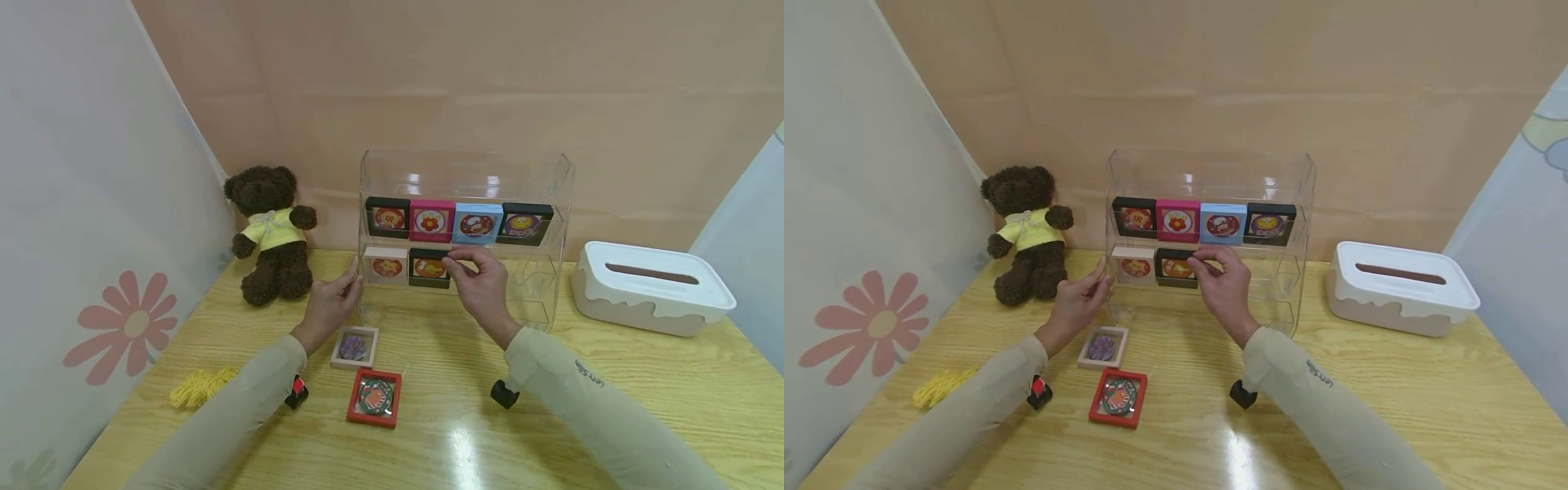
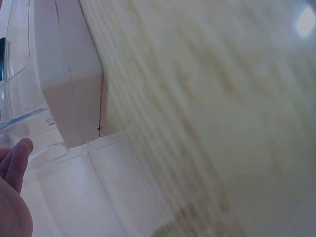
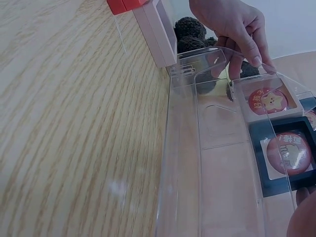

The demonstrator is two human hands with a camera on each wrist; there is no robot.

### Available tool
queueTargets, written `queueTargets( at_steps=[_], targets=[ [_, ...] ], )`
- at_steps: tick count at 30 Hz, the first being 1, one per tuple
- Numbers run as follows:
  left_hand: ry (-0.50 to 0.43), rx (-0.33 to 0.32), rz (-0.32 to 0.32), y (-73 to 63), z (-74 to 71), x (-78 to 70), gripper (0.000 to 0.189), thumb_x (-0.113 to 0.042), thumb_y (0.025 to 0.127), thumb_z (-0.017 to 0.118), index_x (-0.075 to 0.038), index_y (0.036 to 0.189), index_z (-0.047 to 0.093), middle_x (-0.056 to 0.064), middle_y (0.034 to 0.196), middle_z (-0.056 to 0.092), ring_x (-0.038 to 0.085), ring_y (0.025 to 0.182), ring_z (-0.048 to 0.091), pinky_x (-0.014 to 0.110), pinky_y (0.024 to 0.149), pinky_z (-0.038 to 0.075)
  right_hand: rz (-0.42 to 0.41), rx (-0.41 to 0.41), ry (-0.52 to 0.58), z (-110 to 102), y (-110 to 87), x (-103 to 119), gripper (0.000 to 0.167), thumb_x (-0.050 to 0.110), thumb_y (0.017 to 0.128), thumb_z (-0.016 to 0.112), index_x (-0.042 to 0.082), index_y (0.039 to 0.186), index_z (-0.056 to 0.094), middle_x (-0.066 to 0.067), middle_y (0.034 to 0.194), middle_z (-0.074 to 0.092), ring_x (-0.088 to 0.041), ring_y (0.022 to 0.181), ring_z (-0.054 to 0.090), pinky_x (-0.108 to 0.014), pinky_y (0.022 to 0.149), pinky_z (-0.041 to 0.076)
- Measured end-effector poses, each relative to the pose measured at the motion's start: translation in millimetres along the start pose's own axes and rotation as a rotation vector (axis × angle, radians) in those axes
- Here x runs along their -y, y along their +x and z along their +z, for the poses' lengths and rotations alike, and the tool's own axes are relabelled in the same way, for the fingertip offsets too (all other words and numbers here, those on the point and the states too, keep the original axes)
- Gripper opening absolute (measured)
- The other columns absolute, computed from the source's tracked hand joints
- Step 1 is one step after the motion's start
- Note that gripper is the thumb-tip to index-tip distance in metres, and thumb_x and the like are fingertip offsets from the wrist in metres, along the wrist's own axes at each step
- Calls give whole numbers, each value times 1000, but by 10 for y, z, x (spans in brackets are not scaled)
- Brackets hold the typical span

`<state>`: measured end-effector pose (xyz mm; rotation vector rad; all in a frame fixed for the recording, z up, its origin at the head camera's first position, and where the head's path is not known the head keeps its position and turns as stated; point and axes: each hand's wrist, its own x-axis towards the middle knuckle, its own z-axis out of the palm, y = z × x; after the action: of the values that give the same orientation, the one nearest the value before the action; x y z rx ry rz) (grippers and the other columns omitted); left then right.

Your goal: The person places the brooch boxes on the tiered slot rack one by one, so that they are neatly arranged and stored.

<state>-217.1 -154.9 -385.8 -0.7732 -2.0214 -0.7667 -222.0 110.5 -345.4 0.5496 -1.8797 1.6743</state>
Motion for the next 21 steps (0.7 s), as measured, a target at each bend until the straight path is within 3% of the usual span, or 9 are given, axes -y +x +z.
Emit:
queueTargets(
  at_steps=[7, 14, 21],
  targets=[
    [-6, -2, 4, 0, 2, 1, 38, 2, 87, 64, 7, 123, 59, 2, 54, 59, 3, 34, 42, 24, 39, 41, 11, 9, 22, 1, 2, 15, 9, -4, 82, 70, -10, 89, 68, -16, 103, 62, -25, 99, 60, -26, 77, 50],
    [-5, -6, 6, 0, 5, 3, 37, 3, 86, 65, 8, 123, 59, 2, 54, 60, 4, 36, 46, 24, 39, 42, -16, 42, 31, -10, -13, 274, 12, -12, 82, 66, -18, 92, 66, -27, 104, 59, -23, 98, 58, -27, 78, 50],
    [-26, -6, 7, 1, 5, 2, 38, 4, 86, 65, 9, 123, 58, 2, 53, 58, 4, 35, 43, 25, 40, 42, -28, 35, 72, -51, -10, 324, 13, -14, 81, 66, -20, 92, 65, -30, 101, 59, -19, 93, 61, -28, 78, 50]
  ],
)
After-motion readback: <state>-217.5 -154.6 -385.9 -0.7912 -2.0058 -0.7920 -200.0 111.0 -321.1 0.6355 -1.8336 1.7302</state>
